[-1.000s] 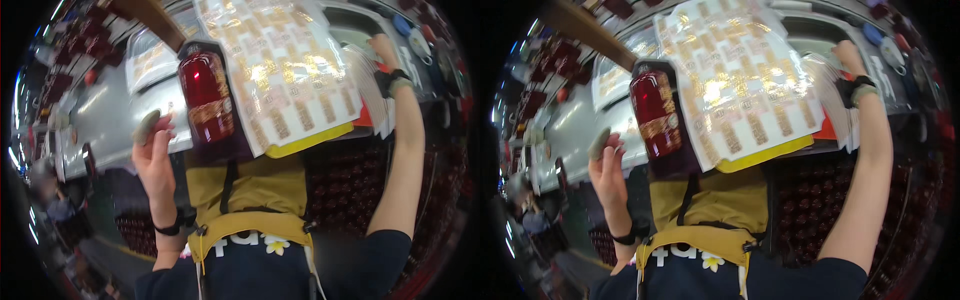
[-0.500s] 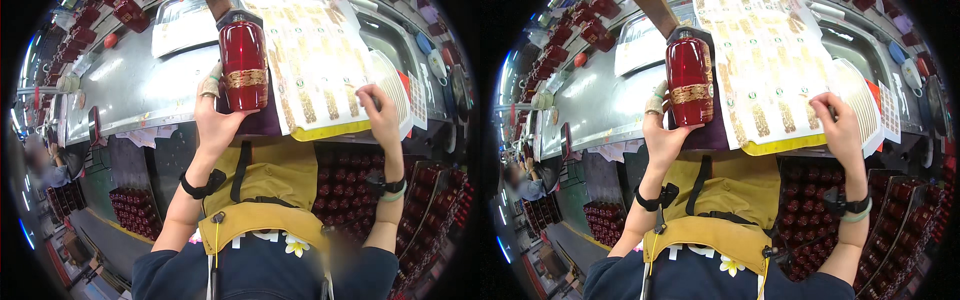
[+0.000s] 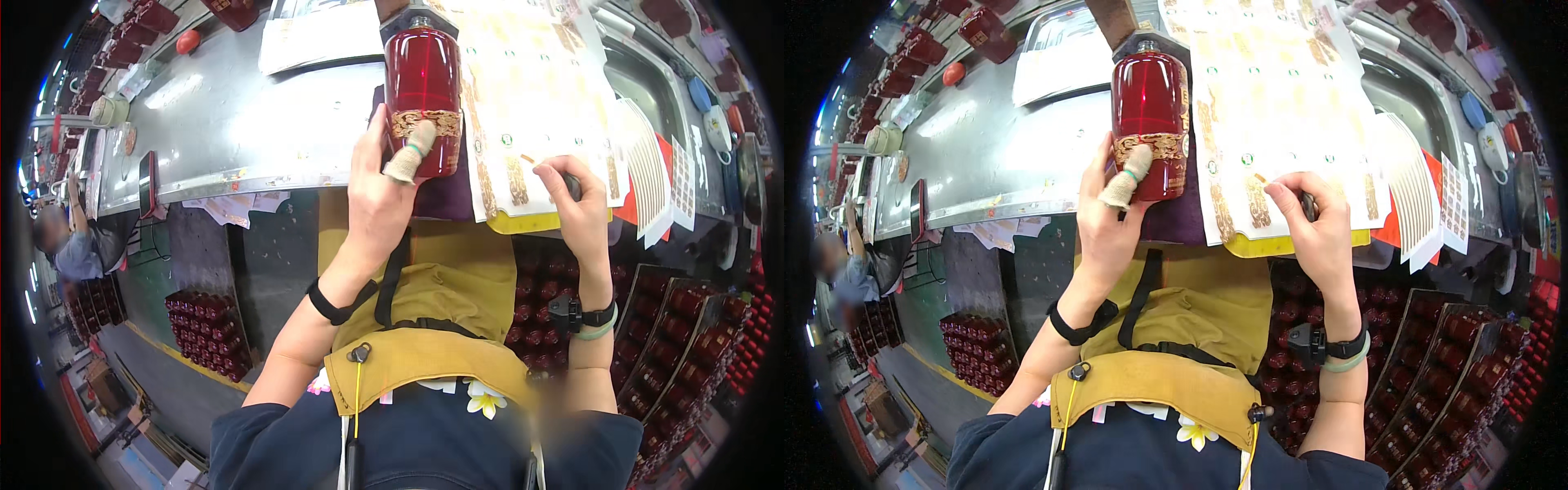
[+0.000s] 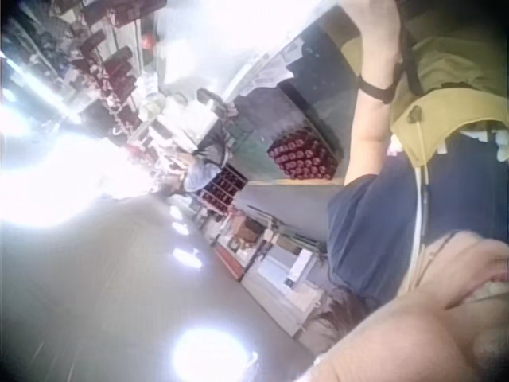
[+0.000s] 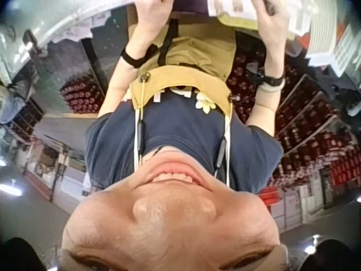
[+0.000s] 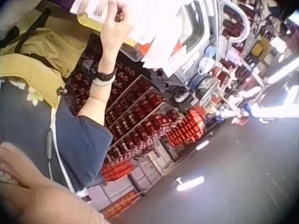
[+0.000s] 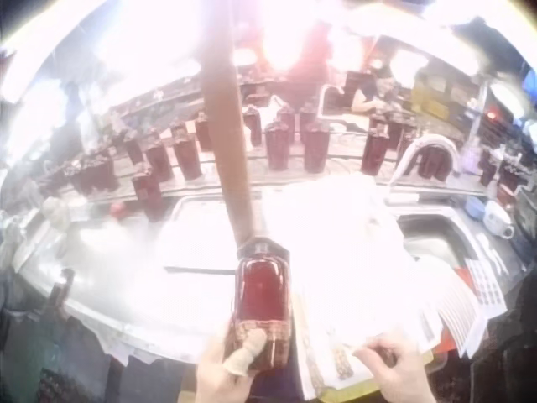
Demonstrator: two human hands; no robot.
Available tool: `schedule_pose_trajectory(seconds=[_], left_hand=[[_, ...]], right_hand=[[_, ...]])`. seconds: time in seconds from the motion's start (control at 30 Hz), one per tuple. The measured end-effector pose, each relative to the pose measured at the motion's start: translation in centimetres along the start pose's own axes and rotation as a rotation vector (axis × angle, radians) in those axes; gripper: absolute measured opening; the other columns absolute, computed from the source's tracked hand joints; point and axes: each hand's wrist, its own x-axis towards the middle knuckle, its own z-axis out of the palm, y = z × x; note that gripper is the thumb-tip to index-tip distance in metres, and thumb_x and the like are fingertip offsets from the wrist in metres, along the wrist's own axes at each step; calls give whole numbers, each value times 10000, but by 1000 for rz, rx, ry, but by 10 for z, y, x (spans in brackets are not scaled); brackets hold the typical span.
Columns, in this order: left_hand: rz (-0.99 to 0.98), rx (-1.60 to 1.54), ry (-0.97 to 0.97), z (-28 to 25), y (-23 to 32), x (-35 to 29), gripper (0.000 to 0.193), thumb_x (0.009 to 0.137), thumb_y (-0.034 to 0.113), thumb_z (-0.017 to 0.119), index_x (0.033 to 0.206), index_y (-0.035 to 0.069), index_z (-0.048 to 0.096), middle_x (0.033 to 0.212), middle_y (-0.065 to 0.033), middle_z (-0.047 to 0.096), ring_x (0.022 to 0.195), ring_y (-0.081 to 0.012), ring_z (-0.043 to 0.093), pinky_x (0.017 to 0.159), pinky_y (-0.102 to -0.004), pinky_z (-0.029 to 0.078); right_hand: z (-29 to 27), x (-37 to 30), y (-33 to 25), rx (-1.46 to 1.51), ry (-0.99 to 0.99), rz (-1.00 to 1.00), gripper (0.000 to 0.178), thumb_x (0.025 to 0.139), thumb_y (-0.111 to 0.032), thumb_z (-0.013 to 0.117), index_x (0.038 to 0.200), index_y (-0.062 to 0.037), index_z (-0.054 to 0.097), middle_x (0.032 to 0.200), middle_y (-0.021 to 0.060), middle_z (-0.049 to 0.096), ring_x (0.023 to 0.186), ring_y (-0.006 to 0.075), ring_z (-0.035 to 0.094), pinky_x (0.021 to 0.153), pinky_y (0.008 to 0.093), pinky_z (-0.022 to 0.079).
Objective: Applying gold decorative labels and circular seals to red wine bottles on a production line.
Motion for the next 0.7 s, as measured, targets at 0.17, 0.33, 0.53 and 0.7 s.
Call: schedule_pose_trajectory(seconds=[0.17,0.33,0.53,0.7], left_hand=[[28,12,15,1,3,-2,679,703,-107,821,1341,88,695,1501,-227,539,1288,-402,592,1062,-448,501],[-194,-135,8,-3,-2,1,741,688,-84,847,1386,69,655,1481,-189,575,1292,-360,612,1051,-419,516],[-69,-58,-49,-10,-2,4,728,686,-99,839,1373,69,666,1425,-179,620,1270,-335,616,1037,-401,526],[-123,-146,32,-8,1,-2,704,699,-25,874,1369,48,670,1432,-198,621,1222,-328,641,1012,-400,537]], right_hand=[[13,3,-5,76,-30,-27,147,982,-123,724,963,23,715,810,-14,659,733,46,506,653,236,404],[19,2,-6,60,-4,-31,137,985,-119,716,976,18,724,804,-14,655,719,40,498,624,237,382],[27,3,-10,40,6,-51,127,975,-113,724,984,14,733,796,-16,646,688,43,487,596,245,373],[43,3,-31,20,15,-84,94,940,-98,754,957,-6,744,772,-7,632,660,53,483,582,252,368]])
